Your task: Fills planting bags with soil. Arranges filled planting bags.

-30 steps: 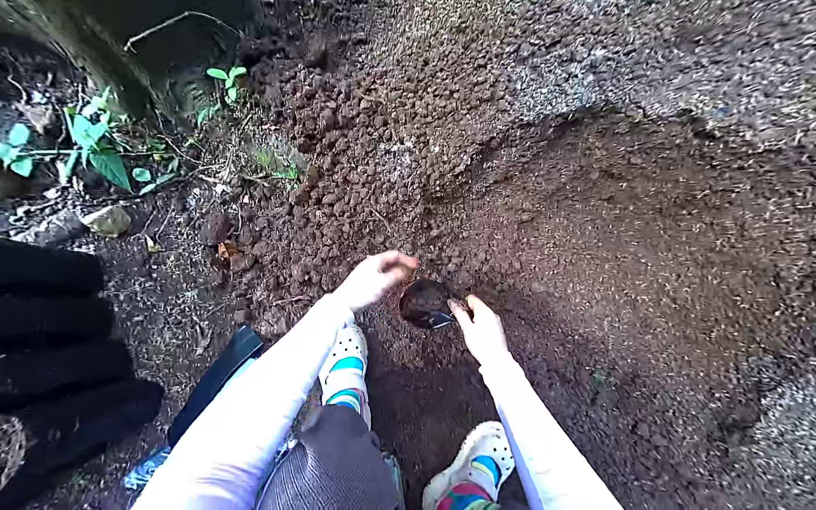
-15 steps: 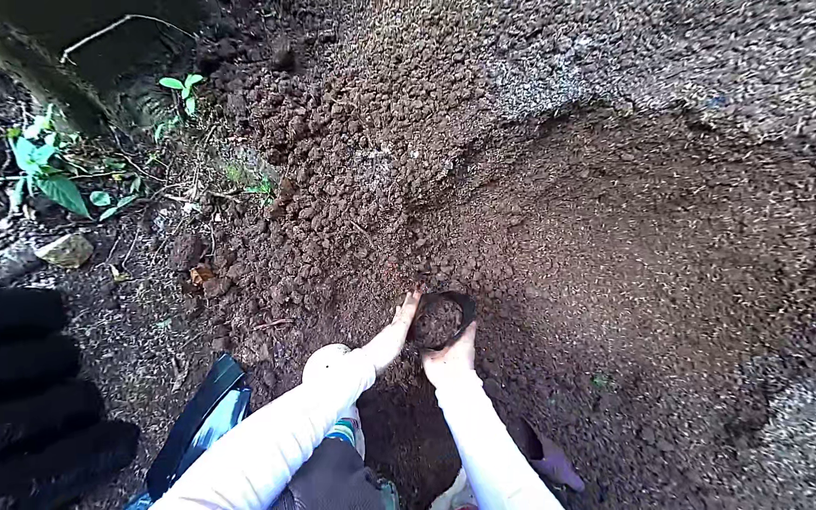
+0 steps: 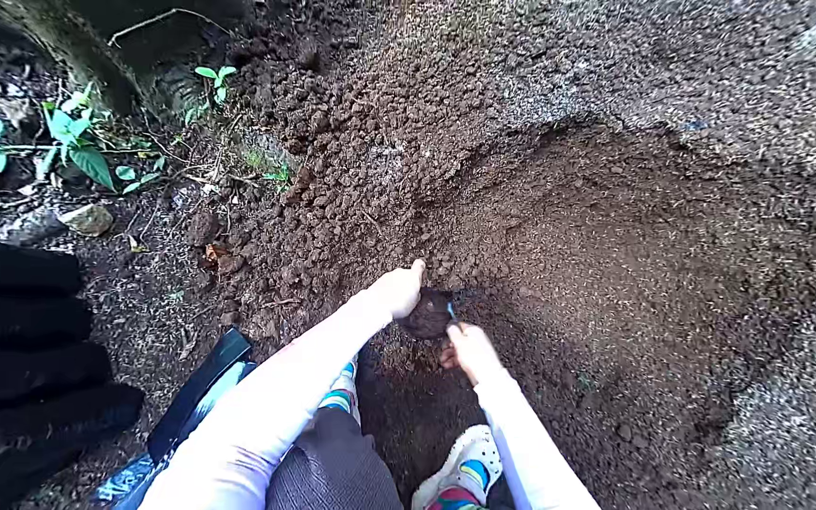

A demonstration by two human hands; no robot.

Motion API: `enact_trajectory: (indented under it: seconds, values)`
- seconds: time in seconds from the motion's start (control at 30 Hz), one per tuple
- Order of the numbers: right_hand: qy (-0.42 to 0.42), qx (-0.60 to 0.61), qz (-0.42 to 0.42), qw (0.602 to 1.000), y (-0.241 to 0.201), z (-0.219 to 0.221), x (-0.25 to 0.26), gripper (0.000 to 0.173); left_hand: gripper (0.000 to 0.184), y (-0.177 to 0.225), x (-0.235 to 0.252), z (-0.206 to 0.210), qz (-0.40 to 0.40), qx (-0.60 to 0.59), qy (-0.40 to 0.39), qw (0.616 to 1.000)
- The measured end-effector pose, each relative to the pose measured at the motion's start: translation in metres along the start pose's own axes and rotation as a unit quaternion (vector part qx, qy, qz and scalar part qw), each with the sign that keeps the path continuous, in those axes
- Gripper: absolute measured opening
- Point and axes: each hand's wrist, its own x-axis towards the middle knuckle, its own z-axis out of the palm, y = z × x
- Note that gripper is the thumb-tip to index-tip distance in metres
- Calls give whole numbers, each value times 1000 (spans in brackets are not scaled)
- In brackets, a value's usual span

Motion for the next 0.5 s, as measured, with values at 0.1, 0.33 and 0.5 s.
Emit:
enact_trajectory:
  seconds: [0.1,0.33,0.5]
  values:
    - [79,-47,-88,992,-12,-34,-13,40,44,14,-27,-10,24,-49,35,998]
    - [115,-241,-128,955,-15,-20,7,36,47,-10,-37,24,0,-188,96,977]
    - [85,-307,-133,938,-18,-11,23,37,52,-20,-27,24,-78,-137,37,987]
